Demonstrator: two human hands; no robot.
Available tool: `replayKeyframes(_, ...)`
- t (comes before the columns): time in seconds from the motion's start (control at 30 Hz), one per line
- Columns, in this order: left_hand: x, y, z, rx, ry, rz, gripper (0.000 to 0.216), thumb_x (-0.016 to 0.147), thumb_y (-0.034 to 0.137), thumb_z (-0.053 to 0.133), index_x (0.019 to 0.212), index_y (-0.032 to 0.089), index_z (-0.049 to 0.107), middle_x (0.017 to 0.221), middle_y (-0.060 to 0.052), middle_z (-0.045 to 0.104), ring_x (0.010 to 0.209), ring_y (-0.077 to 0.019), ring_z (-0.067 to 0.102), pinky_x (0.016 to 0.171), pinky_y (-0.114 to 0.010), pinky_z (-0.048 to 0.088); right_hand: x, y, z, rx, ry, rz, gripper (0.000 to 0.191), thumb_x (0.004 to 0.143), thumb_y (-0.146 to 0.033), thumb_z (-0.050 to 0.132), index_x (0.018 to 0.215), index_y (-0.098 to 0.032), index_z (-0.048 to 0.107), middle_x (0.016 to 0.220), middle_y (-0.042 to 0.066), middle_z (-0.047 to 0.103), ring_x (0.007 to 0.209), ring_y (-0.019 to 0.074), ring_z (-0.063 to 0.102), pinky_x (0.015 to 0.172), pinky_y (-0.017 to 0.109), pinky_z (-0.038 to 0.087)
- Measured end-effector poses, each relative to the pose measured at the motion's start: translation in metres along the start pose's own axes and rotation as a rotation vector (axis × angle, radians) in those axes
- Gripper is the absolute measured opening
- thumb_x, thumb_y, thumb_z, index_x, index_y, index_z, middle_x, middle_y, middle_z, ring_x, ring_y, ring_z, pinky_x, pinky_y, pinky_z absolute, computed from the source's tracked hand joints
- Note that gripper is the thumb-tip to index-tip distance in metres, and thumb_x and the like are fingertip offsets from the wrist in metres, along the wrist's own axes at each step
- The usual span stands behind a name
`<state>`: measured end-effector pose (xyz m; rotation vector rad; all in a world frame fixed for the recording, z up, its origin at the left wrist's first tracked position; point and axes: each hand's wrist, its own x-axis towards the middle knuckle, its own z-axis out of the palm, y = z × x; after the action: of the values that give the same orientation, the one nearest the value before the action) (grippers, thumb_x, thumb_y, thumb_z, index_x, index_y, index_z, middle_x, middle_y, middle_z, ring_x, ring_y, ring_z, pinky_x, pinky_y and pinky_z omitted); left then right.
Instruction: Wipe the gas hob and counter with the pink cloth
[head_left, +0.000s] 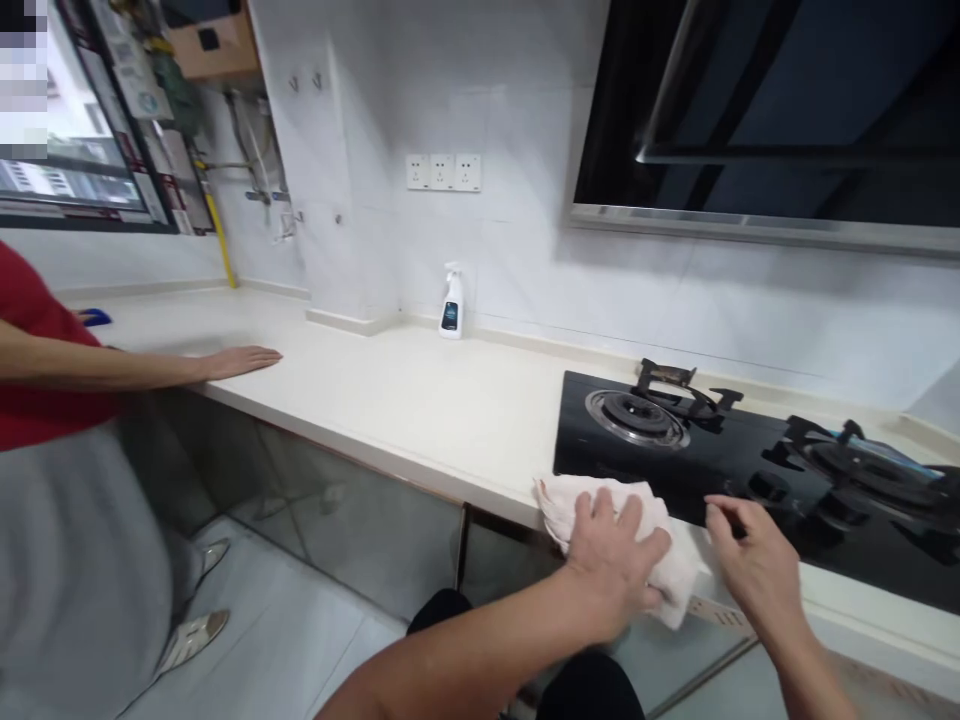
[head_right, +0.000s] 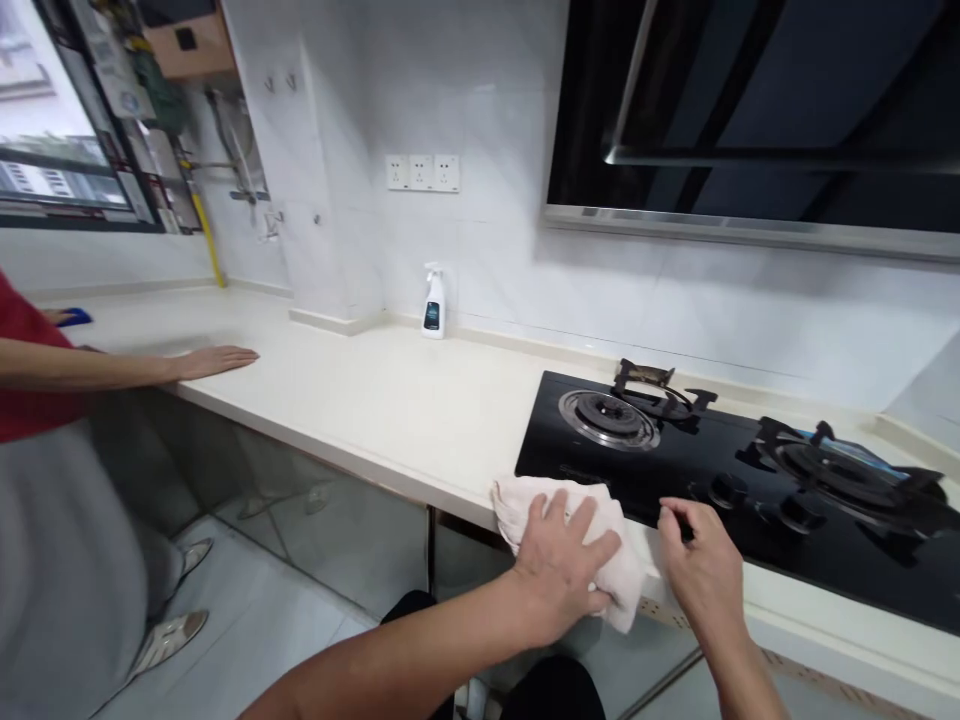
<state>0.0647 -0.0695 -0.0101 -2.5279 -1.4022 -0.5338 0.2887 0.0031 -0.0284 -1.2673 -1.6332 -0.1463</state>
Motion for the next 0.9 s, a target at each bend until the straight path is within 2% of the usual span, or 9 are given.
replayKeyframes(0.1, -0.006, -0.009, 0.002, 0.014, 0.048, 0.073, 0.052, 0.091, 0.053, 0.066, 0.136, 0.028, 0.058, 0.139, -0.012, 0.057, 0.118, -0.0348, 0.053, 0.093, -0.051, 0.044, -0.004, 0.014, 0.014, -0.097, -0.081, -0.147, 0.035, 0.094, -0.049, 0.048, 0.094, -0.021, 0.068, 0.102, 0.011, 0.071, 0.1, 0.03, 0.064, 0.093, 0.047, 0.049)
replayKeyframes(0.17, -0.016, -0.025, -0.001, 0.046, 0.066, 0.1, 0.052, 0.091, 0.048, 0.067, 0.138, 0.028, 0.056, 0.137, -0.012, 0.057, 0.116, -0.0326, 0.053, 0.091, -0.049, 0.044, -0.005, 0.018, 0.015, -0.139, -0.11, -0.159, 0.037, 0.093, -0.051, 0.047, 0.094, -0.021, 0.068, 0.103, 0.011, 0.07, 0.103, 0.0321, 0.063, 0.098, 0.051, 0.047)
replayKeyframes(0.23, -0.031, -0.05, -0.005, 0.08, 0.064, 0.108, 0.058, 0.089, 0.046, 0.07, 0.142, 0.029, 0.053, 0.14, -0.011, 0.056, 0.119, -0.0325, 0.053, 0.093, -0.049, 0.043, -0.004, 0.021, 0.014, -0.149, -0.133, -0.119, 0.039, 0.093, -0.053, 0.046, 0.093, -0.021, 0.068, 0.102, 0.011, 0.07, 0.104, 0.0332, 0.063, 0.098, 0.053, 0.046)
replayKeyframes(0.33, -0.061, -0.105, -0.016, 0.088, 0.042, 0.063, 0.07, 0.084, 0.051, 0.076, 0.146, 0.031, 0.05, 0.149, -0.012, 0.053, 0.126, -0.0337, 0.052, 0.099, -0.051, 0.042, -0.005, 0.027, 0.014, -0.135, -0.163, -0.089, 0.04, 0.092, -0.055, 0.046, 0.092, -0.022, 0.069, 0.103, 0.011, 0.07, 0.106, 0.034, 0.063, 0.098, 0.053, 0.046)
replayKeyframes(0.4, -0.086, -0.147, -0.027, 0.087, 0.014, -0.032, 0.083, 0.077, 0.056, 0.083, 0.148, 0.031, 0.05, 0.154, -0.014, 0.05, 0.131, -0.0366, 0.051, 0.106, -0.055, 0.038, -0.006, 0.03, 0.017, -0.135, -0.18, -0.094, 0.04, 0.091, -0.056, 0.047, 0.091, -0.023, 0.07, 0.103, 0.011, 0.07, 0.106, 0.035, 0.063, 0.097, 0.054, 0.047)
replayKeyframes(0.5, -0.122, -0.206, -0.053, 0.124, -0.084, -0.266, 0.098, 0.067, 0.052, 0.092, 0.152, 0.03, 0.049, 0.158, -0.019, 0.046, 0.141, -0.0413, 0.044, 0.116, -0.061, 0.028, -0.007, 0.033, 0.021, -0.143, -0.181, -0.089, 0.041, 0.089, -0.058, 0.046, 0.089, -0.025, 0.07, 0.102, 0.011, 0.07, 0.103, 0.0366, 0.064, 0.092, 0.055, 0.048)
replayKeyframes(0.63, -0.155, -0.266, -0.09, 0.169, -0.213, -0.53, 0.104, 0.064, 0.047, 0.094, 0.155, 0.032, 0.046, 0.161, -0.019, 0.041, 0.147, -0.0438, 0.036, 0.119, -0.066, 0.019, -0.008, 0.035, 0.023, -0.132, -0.179, -0.071, 0.038, 0.087, -0.057, 0.049, 0.086, -0.027, 0.071, 0.1, 0.013, 0.071, 0.098, 0.0388, 0.065, 0.086, 0.057, 0.049)
replayKeyframes(0.77, -0.171, -0.308, -0.113, 0.164, -0.298, -0.679, 0.108, 0.062, 0.051, 0.092, 0.156, 0.038, 0.042, 0.163, -0.017, 0.038, 0.149, -0.0446, 0.031, 0.117, -0.069, 0.02, -0.008, 0.038, 0.023, -0.108, -0.181, -0.063, 0.033, 0.084, -0.057, 0.053, 0.083, -0.03, 0.072, 0.098, 0.013, 0.073, 0.093, 0.0417, 0.066, 0.076, 0.06, 0.05)
replayKeyframes(0.9, -0.182, -0.326, -0.117, 0.169, -0.28, -0.81, 0.107, 0.059, 0.052, 0.092, 0.155, 0.042, 0.044, 0.164, -0.016, 0.037, 0.148, -0.046, 0.03, 0.113, -0.07, 0.025, -0.006, 0.042, 0.025, -0.059, -0.177, -0.036, 0.028, 0.081, -0.058, 0.057, 0.077, -0.035, 0.073, 0.094, 0.012, 0.075, 0.087, 0.0423, 0.067, 0.071, 0.063, 0.05)
